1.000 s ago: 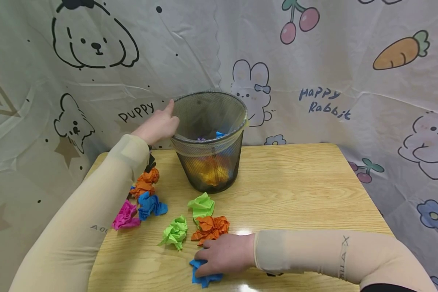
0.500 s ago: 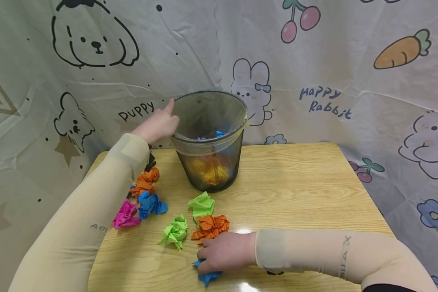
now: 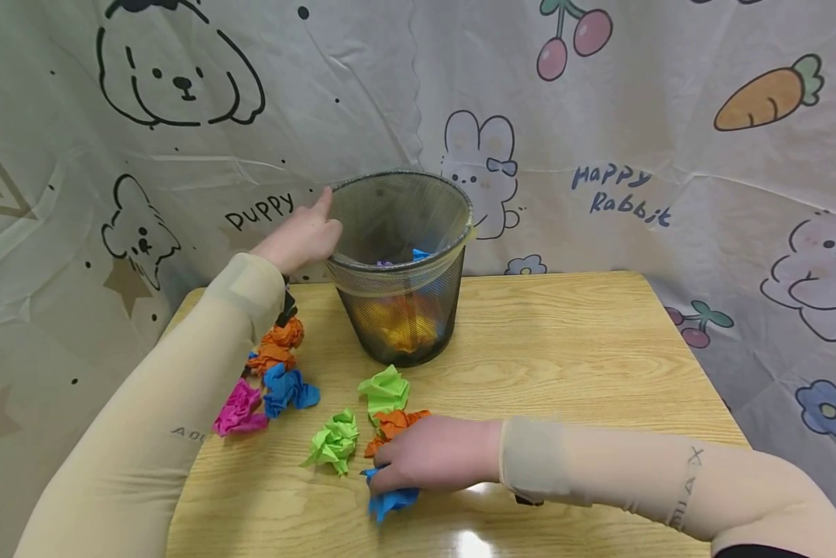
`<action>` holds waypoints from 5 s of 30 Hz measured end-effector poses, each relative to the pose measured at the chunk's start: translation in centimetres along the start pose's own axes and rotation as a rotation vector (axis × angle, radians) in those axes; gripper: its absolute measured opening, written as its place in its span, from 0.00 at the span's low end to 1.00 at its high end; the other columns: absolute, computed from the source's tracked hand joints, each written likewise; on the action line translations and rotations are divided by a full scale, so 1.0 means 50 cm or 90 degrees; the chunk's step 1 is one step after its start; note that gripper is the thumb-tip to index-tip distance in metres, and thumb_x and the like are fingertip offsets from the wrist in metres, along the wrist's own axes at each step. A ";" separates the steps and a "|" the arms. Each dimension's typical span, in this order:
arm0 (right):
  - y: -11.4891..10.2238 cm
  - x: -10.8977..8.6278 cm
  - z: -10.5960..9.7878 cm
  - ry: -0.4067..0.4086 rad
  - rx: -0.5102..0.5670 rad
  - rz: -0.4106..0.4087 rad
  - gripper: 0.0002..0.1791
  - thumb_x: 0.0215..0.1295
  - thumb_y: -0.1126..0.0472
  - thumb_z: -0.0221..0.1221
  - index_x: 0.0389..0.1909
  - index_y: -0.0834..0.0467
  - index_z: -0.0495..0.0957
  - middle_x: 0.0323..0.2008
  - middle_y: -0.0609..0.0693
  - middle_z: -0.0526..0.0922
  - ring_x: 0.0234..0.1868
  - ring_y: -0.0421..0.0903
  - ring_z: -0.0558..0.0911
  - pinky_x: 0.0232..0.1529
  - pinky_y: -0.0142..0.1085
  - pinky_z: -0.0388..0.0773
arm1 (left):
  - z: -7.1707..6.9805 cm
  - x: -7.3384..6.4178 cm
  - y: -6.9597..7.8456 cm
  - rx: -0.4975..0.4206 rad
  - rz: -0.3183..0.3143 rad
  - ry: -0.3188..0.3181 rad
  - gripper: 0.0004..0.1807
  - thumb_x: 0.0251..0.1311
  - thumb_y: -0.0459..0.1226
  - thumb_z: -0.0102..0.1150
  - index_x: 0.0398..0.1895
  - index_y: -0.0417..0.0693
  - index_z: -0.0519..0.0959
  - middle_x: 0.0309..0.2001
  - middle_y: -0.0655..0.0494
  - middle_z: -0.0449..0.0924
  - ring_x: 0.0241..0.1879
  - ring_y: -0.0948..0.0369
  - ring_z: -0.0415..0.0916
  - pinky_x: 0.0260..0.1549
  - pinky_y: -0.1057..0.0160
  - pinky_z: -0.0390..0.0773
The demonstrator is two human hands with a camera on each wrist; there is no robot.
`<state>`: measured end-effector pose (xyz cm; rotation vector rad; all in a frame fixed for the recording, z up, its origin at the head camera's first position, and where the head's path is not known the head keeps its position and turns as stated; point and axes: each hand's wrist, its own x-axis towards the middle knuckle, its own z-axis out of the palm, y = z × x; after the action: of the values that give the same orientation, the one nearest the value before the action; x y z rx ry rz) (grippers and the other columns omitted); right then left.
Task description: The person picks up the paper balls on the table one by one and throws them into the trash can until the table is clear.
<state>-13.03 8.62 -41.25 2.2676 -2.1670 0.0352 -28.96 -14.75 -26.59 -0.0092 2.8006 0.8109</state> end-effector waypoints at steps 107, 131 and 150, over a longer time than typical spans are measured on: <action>0.345 -0.026 -0.335 0.152 0.058 0.611 0.39 0.75 0.45 0.56 0.82 0.48 0.56 0.76 0.52 0.65 0.72 0.56 0.69 0.67 0.54 0.67 | -0.005 -0.001 0.003 0.022 0.005 -0.003 0.39 0.74 0.43 0.24 0.80 0.57 0.19 0.80 0.32 0.32 0.26 0.51 0.64 0.34 0.48 0.75; 0.267 -0.066 -0.314 0.161 -0.079 0.511 0.46 0.70 0.25 0.46 0.82 0.44 0.54 0.81 0.52 0.50 0.80 0.59 0.45 0.76 0.58 0.42 | -0.005 -0.002 0.004 0.019 -0.001 -0.007 0.39 0.74 0.43 0.24 0.80 0.59 0.19 0.80 0.33 0.32 0.21 0.55 0.60 0.35 0.48 0.73; 0.145 -0.089 -0.262 0.207 -0.154 0.327 0.45 0.70 0.31 0.53 0.82 0.47 0.56 0.81 0.54 0.52 0.81 0.57 0.44 0.76 0.56 0.42 | -0.009 -0.006 0.006 0.031 0.007 -0.010 0.40 0.74 0.43 0.25 0.80 0.55 0.20 0.80 0.31 0.33 0.52 0.44 0.70 0.50 0.46 0.73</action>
<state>-20.65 13.01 -28.34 1.4236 -2.3462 0.1247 -28.80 -14.72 -26.01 0.0213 2.8070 0.7424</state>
